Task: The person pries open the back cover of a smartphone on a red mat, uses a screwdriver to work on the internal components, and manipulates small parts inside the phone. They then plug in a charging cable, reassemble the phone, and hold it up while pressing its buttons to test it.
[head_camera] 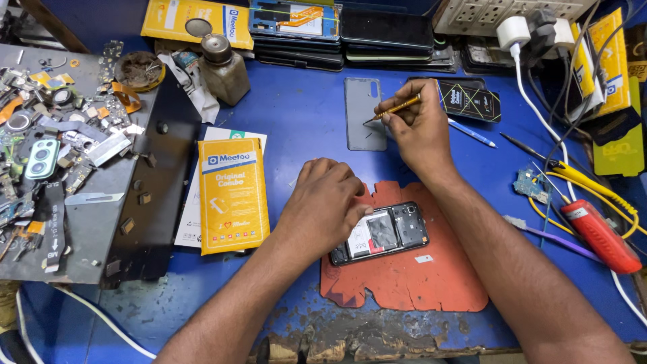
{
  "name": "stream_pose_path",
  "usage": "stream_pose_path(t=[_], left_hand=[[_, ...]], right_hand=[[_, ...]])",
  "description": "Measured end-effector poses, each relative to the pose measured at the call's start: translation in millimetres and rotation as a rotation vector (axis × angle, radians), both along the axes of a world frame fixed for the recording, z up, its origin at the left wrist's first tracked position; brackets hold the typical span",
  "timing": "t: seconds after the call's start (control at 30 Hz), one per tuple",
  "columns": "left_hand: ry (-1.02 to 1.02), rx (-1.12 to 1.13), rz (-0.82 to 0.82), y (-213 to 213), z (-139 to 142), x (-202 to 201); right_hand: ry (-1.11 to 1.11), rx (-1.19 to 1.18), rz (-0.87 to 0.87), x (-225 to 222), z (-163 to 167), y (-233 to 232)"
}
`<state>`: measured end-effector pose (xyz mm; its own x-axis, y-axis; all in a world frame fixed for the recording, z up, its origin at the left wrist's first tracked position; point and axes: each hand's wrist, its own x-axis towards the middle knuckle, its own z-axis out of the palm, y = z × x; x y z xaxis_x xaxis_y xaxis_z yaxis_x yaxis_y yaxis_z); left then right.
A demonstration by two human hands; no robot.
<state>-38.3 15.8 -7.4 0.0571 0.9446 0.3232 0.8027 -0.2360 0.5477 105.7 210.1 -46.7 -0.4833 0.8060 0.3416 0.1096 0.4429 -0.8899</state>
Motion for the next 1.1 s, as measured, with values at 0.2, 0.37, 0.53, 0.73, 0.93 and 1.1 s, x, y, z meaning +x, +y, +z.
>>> stream_pose_path(t=[0.2, 0.37, 0.53, 0.73, 0.93, 1.1], left_hand=[[-0.027, 0.036, 0.057, 0.0, -2.3, -1.9], [-0.125, 0.041, 0.177, 3.3, -1.9, -3.0], [-0.323, 0.100, 0.189, 3.0, -1.4, -1.3], [-0.437, 0.067, 0.049, 2.8, -2.6, 4.2], [-0.492, 0.033, 0.053, 3.6, -2.8, 8.2], [-0.512, 0.039, 0.056, 2.8, -2.3, 6.9]], right_hand=[[0.040, -0.025, 0.000, 1.1, 3.9, 1.3], [0.202, -0.188, 0.015, 14.5, 22.6, -19.8], [0.356, -0.394, 0.085, 41.0, 43.6, -63.6], [0.471, -0.588, 0.113, 57.9, 44.6, -96.0], [0.484, -0.605, 0.113, 59.4, 39.8, -100.7], [0.467, -0.585, 0.113, 58.4, 39.9, -102.9]])
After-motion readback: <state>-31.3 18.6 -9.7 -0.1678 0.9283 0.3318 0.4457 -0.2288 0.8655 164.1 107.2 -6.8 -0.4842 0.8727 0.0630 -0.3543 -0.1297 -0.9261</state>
